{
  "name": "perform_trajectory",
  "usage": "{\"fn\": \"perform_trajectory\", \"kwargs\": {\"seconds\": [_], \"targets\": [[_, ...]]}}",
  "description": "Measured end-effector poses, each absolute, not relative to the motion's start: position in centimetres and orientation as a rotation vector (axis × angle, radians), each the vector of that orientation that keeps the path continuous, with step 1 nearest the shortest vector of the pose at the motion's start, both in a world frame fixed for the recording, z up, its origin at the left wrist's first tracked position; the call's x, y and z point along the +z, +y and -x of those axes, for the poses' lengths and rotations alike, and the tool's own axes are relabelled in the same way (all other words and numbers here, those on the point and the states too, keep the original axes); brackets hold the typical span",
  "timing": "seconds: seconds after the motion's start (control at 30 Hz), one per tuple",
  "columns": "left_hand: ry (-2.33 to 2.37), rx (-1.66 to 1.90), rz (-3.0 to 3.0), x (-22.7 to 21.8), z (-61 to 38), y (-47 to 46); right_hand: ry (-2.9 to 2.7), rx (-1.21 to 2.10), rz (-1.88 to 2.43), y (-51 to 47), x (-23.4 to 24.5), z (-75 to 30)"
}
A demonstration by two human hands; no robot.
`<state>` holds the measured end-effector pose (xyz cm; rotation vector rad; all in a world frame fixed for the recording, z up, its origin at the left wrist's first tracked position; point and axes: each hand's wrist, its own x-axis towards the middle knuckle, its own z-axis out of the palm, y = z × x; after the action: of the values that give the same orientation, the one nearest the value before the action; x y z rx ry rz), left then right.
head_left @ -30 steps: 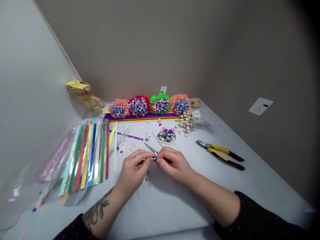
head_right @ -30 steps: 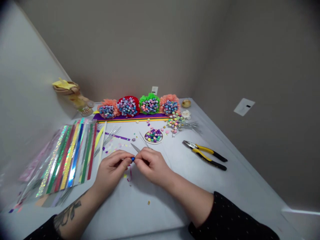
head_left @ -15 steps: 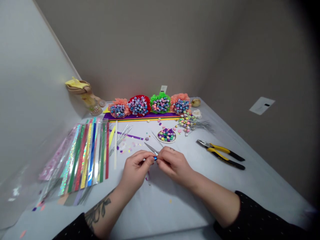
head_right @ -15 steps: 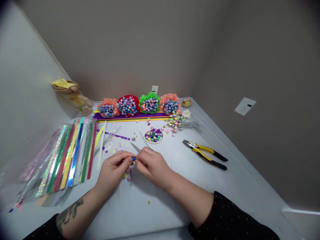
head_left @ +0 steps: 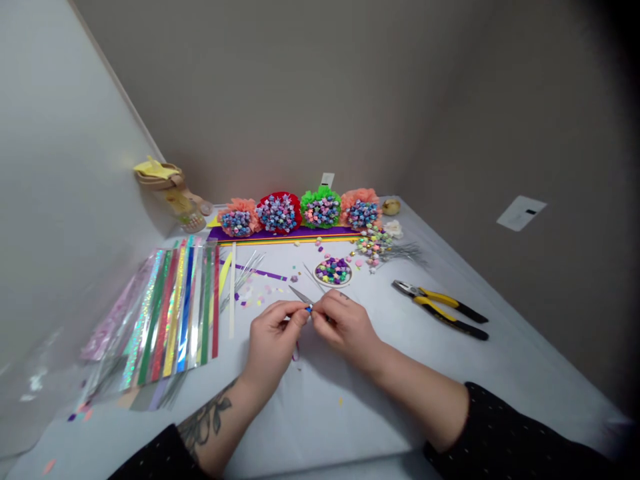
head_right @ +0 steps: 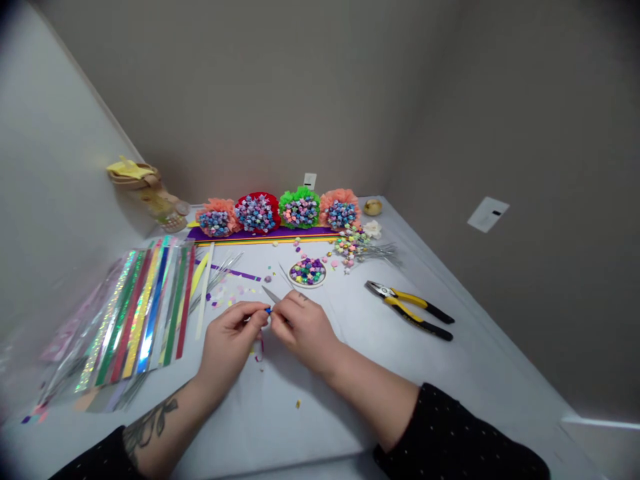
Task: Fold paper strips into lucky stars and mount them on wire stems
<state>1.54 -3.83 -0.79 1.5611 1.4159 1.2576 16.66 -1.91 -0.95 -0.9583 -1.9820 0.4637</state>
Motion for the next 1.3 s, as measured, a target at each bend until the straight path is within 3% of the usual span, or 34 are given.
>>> {"fn": "perform_trajectory", "kwargs": {"seconds": [0.53, 0.8, 1.07, 1.3], "targets": [[1.375, 1.208, -1.586, -1.2, -1.0, -3.5, -2.038, 0.444, 0.981, -1.9, -1.1, -17.0], [1.405, 1.137, -1.913, -1.7, -1.0, -3.0, -2.175, 0.219, 1.034, -1.2, -2.6, -17.0], [1.471, 1.052, -1.874, -1.8, -0.5, -2.5, -1.934, 0.289, 1.623, 3.3, -2.6, -20.5], [1.154, 0.687, -2.407, -1.1, -1.5, -3.3, -1.984, 0.335, 1.784, 2.3, -2.5, -19.5]]}}
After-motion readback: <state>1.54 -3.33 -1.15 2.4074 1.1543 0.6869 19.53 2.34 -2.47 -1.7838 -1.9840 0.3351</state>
